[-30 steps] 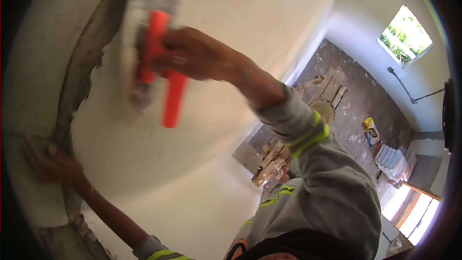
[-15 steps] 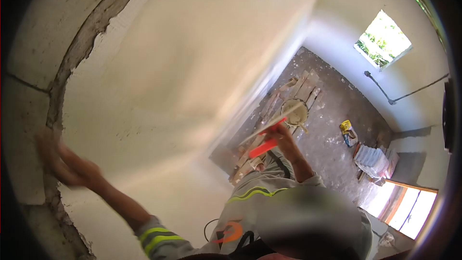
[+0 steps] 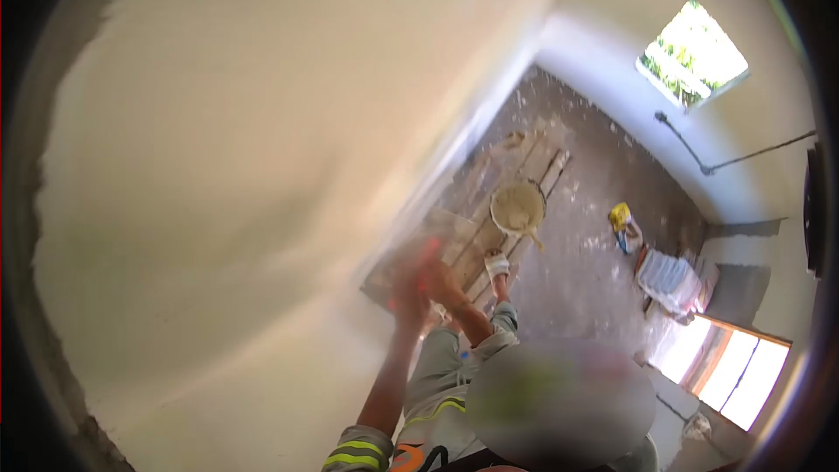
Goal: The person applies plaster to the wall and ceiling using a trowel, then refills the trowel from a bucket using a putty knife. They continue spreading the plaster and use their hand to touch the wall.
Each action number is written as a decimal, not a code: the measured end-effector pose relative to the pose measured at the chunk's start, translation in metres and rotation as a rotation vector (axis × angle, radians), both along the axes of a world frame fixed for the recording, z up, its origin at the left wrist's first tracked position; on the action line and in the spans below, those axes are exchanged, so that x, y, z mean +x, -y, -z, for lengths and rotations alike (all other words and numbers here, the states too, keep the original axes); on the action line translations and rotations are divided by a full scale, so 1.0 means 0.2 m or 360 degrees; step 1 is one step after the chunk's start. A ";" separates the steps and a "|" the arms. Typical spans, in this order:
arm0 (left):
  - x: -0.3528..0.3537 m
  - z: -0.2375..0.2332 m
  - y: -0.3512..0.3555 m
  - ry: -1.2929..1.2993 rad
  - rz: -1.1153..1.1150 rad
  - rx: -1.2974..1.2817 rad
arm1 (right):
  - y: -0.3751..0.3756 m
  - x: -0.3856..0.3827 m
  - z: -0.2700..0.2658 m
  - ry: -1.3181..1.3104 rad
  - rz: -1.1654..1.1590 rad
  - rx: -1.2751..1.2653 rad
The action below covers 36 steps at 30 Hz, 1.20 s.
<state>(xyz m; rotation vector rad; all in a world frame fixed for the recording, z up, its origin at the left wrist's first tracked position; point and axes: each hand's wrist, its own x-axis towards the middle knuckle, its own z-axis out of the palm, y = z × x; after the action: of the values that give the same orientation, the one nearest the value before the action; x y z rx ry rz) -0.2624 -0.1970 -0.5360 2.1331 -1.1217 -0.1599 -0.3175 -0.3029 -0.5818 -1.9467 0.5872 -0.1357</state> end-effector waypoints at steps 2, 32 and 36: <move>-0.01 0.24 0.04 -0.0320 -0.0076 -0.0005 | -0.03 -0.11 0.21 0.0202 0.0126 0.0316; -0.27 2.65 0.97 -0.3168 -0.1027 -0.1234 | 1.90 -0.93 1.99 -0.1423 -0.0531 -0.1192; -0.33 2.84 1.07 -0.3054 -0.0883 -0.1443 | 2.10 -1.01 2.08 -0.1201 -0.0875 -0.1273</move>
<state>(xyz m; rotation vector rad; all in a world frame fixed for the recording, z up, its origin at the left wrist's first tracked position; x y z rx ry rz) -0.3294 -0.4117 -1.1030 0.6301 0.5145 -0.9188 -0.5200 -0.7236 -0.9973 -2.8751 0.4715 0.8673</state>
